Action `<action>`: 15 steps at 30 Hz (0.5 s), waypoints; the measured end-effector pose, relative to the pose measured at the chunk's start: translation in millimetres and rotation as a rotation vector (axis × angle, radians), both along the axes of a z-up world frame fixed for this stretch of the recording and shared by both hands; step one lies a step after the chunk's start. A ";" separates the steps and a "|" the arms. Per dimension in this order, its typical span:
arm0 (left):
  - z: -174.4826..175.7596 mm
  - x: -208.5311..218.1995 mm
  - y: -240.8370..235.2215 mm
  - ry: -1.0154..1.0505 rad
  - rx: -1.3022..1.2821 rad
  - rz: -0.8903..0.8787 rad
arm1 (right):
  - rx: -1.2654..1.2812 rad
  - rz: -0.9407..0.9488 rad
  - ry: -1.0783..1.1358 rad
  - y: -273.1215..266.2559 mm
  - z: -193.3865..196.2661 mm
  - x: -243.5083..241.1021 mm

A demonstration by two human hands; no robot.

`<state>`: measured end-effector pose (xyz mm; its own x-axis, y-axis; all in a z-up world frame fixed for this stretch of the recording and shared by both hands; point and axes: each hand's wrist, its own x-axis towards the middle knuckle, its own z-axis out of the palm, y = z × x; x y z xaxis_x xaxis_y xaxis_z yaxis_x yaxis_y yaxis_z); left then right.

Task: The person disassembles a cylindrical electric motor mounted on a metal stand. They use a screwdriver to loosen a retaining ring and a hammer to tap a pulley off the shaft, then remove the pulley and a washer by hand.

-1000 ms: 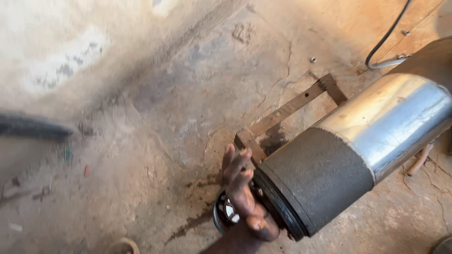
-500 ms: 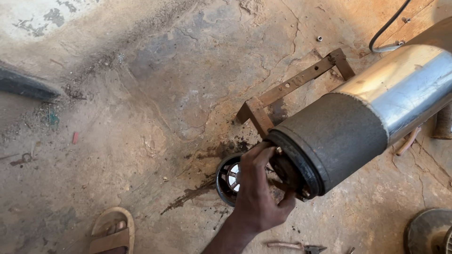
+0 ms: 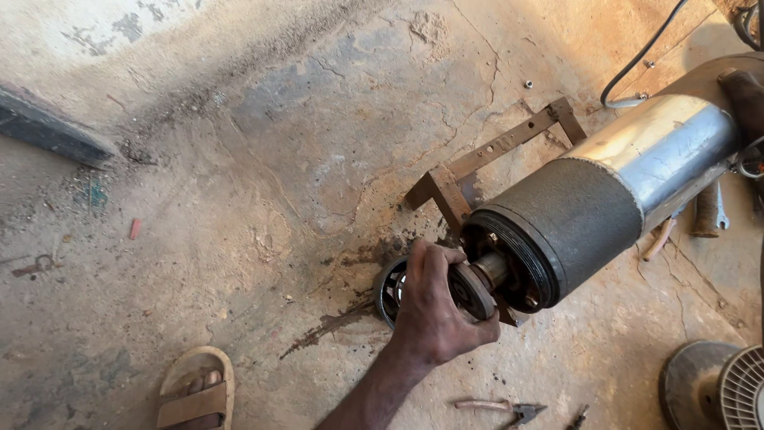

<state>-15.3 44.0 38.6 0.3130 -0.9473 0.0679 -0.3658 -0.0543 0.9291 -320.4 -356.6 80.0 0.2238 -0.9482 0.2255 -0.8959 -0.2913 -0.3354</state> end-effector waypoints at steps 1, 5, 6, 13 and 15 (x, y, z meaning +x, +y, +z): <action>-3.2 -0.9 4.5 -0.011 -0.002 0.000 | 0.003 0.013 0.013 0.9 -0.5 -2.9; -12.1 -1.5 2.8 -0.027 -0.074 0.016 | -0.025 0.087 0.022 -4.6 5.7 -6.5; -10.6 0.9 3.6 -0.022 -0.039 0.011 | -0.034 0.117 0.013 -6.7 4.4 -3.1; 26.0 35.8 31.4 0.049 -0.190 0.054 | -0.129 0.358 -0.072 -4.4 12.6 7.8; 28.4 29.9 40.8 0.217 -0.262 0.273 | -0.110 0.413 -0.085 13.3 8.4 2.4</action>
